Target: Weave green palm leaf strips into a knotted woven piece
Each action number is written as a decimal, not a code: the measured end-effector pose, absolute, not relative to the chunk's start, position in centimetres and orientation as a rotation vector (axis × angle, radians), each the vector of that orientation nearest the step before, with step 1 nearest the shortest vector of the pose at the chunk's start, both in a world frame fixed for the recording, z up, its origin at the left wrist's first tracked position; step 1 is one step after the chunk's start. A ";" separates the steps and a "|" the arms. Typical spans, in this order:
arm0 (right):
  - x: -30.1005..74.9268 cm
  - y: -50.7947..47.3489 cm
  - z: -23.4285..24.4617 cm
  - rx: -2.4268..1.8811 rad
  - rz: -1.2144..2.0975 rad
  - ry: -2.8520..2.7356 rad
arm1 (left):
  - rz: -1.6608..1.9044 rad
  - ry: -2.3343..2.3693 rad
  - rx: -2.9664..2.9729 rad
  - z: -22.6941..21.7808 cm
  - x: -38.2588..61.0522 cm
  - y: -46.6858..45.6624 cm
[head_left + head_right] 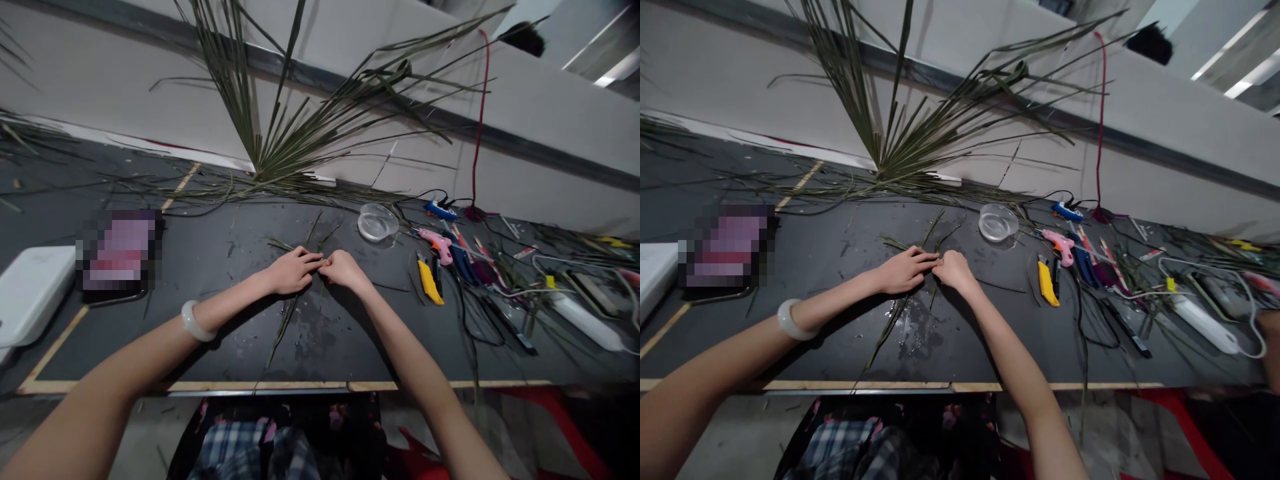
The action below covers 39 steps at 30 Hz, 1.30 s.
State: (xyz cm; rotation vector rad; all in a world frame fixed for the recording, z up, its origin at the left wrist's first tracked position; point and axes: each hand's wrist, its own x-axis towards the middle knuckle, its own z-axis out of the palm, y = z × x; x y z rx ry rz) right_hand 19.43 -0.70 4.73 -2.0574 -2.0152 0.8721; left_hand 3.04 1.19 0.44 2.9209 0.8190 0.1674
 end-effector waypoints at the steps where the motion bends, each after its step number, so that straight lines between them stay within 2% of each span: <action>1: 19.6 -0.5 4.6 -2.046 0.900 -2.007 | 0.166 0.823 2.921 0.5 3.0 1.2; 8: 20.7 0.4 3.2 -1.956 1.088 -1.880 | 0.202 0.842 2.899 0.3 3.0 1.2; 17: 20.3 0.2 3.4 -1.937 0.885 -1.856 | 0.256 0.850 2.871 -0.1 3.0 1.2; 25: 20.4 0.7 2.9 -1.899 1.189 -1.738 | 0.274 0.843 2.910 0.0 3.1 1.0; 28: 20.8 0.7 3.0 -1.865 1.206 -1.742 | 0.266 0.836 2.930 -0.1 3.1 1.0; 31: 21.3 0.3 3.2 -1.833 1.089 -1.815 | 0.241 0.836 2.931 0.0 3.1 1.0; 36: 21.5 -0.9 3.7 -1.805 0.629 -2.190 | 0.213 0.871 2.890 0.1 3.0 1.0; 39: 21.6 -1.5 3.8 -1.762 0.481 -2.309 | 0.207 0.870 2.866 0.3 3.0 1.0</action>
